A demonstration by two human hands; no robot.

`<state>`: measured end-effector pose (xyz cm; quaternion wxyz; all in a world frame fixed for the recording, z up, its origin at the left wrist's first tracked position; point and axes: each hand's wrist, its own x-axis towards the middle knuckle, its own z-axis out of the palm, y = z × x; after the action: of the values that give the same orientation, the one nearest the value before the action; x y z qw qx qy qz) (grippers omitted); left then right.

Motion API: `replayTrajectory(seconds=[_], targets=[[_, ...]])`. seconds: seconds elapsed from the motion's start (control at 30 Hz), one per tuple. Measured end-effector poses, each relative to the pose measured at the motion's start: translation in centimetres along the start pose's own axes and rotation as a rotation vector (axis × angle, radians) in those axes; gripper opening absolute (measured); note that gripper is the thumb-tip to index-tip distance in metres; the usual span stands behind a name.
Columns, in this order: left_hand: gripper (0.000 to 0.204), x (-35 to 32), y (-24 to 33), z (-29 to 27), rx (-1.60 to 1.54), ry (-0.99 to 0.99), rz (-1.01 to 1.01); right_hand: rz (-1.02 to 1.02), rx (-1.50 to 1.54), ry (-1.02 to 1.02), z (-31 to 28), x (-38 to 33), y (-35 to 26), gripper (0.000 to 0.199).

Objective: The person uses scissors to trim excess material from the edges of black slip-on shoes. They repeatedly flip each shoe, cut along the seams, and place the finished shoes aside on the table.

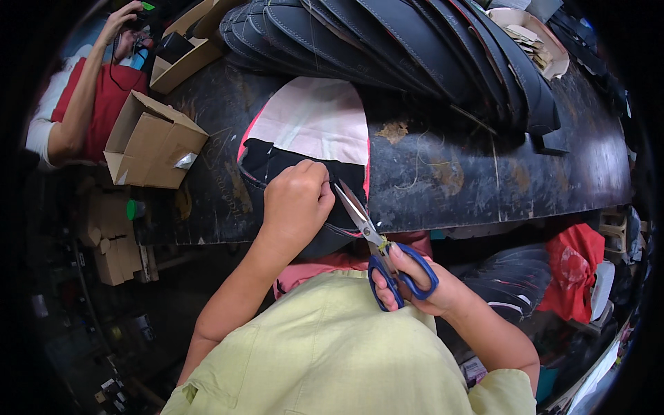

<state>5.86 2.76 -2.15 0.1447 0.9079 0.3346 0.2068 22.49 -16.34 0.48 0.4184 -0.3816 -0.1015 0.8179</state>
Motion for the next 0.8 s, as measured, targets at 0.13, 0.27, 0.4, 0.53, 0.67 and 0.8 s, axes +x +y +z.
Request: replayTrajectory(seconds=[0.13,0.27,0.4,0.53,0.67,0.8], targets=[[0.008,0.0,0.2,-0.1,-0.028,0.007,-0.011,0.013,-0.012,-0.026,-0.5,0.2,-0.4,0.056],[0.01,-0.1,0.1,-0.4,-0.06,0.005,-0.019,0.025,0.009,-0.014,-0.6,0.8,-0.8,0.056],[0.01,-0.2,0.0,-0.6,-0.063,-0.02,-0.024,0.006,0.024,0.029,0.0,1.0,-0.7,0.054],[0.01,-0.2,-0.1,-0.5,-0.084,-0.01,-0.034,0.012,-0.062,0.122,0.2,1.2,-0.7,0.053],[0.013,-0.1,-0.2,-0.6,-0.053,-0.035,-0.021,0.005,-0.124,0.176,0.6,1.3,-0.7,0.052],[0.012,0.0,-0.1,-0.8,-0.093,-0.024,-0.055,0.01,-0.168,0.221,1.0,1.1,-0.6,0.051]])
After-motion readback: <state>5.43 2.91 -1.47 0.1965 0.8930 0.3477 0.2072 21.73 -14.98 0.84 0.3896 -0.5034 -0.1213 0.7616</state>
